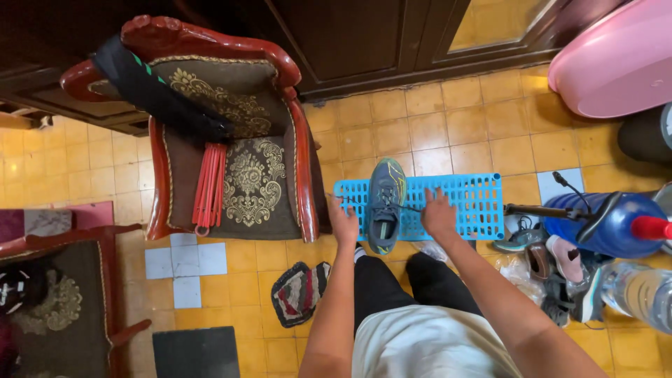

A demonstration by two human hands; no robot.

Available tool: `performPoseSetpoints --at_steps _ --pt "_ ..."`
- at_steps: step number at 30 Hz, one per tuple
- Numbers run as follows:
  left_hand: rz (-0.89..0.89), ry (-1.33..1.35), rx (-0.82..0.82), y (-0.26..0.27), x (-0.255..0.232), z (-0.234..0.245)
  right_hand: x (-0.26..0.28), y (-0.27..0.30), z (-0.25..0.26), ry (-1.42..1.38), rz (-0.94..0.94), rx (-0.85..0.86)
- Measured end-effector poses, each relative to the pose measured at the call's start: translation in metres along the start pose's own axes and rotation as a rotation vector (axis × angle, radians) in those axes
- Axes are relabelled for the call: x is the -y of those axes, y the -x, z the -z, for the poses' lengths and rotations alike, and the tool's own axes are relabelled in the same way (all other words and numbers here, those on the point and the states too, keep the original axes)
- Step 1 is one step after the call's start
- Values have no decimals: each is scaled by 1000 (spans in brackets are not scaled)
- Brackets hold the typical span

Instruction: Organizing and inspecting various pairs of shoes on the floor.

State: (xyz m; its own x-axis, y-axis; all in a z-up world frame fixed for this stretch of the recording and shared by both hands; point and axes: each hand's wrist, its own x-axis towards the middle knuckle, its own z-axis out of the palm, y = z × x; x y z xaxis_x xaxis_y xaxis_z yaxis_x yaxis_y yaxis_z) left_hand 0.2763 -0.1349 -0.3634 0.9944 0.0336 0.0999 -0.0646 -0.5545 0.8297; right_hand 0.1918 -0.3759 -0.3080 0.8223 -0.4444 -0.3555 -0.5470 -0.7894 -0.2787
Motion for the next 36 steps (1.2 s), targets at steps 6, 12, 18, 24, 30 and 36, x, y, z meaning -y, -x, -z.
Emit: performPoseSetpoints --at_steps 6,12,18,24,30,36 --pt "-163 -220 538 5 -49 3 30 10 -30 -467 413 0" --pt "-202 -331 673 -9 -24 -17 33 -1 -46 -535 225 -55" --pt "-244 -559 798 -55 -48 28 -28 -14 -79 -353 80 -67" --pt "373 456 942 -46 -4 -14 30 3 -19 -1364 -3 127" --pt "450 810 1010 -27 3 -42 20 -13 -96 -1464 -137 -7" --pt "321 663 966 -25 17 -56 36 0 -70 -1401 -18 -81"
